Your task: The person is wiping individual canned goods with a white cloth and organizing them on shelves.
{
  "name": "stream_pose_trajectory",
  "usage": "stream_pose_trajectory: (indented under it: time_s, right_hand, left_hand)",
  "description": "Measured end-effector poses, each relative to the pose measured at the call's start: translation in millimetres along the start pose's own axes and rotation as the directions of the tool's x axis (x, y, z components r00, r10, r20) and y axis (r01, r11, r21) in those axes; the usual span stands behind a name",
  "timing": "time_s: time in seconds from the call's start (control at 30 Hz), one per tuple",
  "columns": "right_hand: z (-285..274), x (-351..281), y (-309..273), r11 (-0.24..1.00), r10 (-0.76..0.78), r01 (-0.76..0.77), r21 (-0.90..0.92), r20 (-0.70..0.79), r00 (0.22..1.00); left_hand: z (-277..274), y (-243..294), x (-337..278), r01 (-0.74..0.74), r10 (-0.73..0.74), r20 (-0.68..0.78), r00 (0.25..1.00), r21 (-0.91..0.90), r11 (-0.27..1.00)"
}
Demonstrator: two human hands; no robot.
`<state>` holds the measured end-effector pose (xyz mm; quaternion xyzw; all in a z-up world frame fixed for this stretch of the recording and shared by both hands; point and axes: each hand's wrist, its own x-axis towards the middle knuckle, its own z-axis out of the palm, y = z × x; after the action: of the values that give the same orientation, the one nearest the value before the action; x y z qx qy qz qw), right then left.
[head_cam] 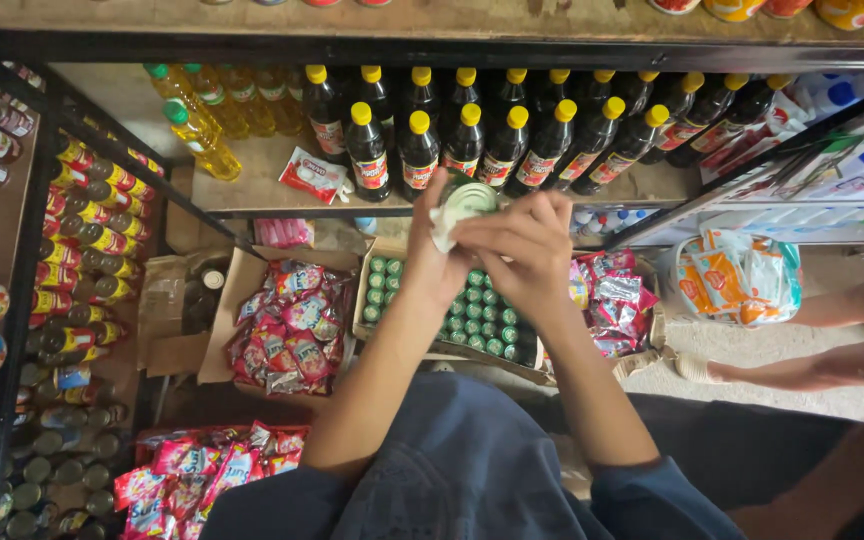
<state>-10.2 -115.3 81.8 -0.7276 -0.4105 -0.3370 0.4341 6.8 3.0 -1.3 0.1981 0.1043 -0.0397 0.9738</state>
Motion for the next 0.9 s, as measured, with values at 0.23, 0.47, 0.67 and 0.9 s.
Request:
stream_pose_trajectory:
  time_s: [0.23,0.47,0.67,0.9]
  right_hand:
    - [0,10,-1,1.000,0.017,-0.018,-0.009,-0.037,0.999]
    - [-9,21,11,1.000,-0.017,0.017,-0.010,-0.023,1.000]
    - [-5,38,38,0.970,0.080,-0.064,0.236,-0.056,0.995]
    - [0,99,151,0.995,-0.013,0.035,0.088,-0.242,0.970]
  left_hand:
    - [9,-14,4,-0.106,0.096,-0.129,0.987,-0.079,0.991]
    - [29,16,7,-0.143,0.135,-0.100,0.986,-0.073,0.987]
    - [50,46,16,-0.370,0.376,0.046,0.925,0.329,0.869]
    - [105,102,59,-0.717,0.635,0.388,0.668,0.565,0.409]
